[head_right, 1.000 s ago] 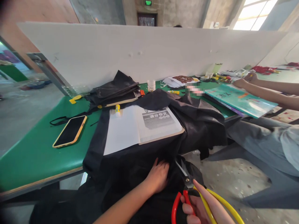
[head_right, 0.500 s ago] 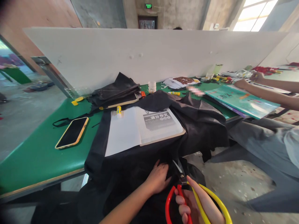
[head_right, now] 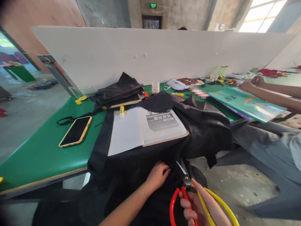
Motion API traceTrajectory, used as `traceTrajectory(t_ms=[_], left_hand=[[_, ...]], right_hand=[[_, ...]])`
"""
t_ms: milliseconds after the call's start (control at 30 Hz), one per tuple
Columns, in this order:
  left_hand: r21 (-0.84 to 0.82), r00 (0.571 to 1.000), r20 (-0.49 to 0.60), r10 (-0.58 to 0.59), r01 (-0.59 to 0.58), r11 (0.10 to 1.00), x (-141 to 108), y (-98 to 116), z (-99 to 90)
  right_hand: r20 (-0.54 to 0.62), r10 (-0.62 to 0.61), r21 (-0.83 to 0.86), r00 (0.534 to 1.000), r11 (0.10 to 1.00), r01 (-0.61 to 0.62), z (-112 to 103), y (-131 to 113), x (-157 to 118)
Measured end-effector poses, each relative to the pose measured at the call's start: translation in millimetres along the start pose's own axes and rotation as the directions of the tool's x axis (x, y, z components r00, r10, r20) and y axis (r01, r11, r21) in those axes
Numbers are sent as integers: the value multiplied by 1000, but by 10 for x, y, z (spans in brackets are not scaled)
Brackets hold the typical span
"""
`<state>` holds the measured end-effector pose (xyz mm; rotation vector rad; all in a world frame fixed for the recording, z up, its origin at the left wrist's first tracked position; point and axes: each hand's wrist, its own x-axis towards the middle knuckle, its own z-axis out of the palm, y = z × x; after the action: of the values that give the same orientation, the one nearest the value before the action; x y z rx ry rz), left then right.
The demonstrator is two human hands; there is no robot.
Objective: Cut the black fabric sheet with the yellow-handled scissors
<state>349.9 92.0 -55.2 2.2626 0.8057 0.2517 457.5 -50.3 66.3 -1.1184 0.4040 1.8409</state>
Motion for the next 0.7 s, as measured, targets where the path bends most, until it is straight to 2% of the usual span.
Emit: traceTrajectory(t_ms=[100,267,467,700], left_hand=[[23,1000,2,14,-14,1000,-36,-8,-5],[114,996,21,84,-86,990,-86,-1,-22],[192,990,36,137,-141,971,-121,45,-54],[215,987,18,158,-158,964,-181,96,-73]], right_hand=[[39,52,13,998,999,-52,74,40,-23],[19,-67,33,998,997,66,75,90,36],[2,-33,-5,999,999,33,127,105,108],[-10,-25,33,1000,999,26,23,104,235]])
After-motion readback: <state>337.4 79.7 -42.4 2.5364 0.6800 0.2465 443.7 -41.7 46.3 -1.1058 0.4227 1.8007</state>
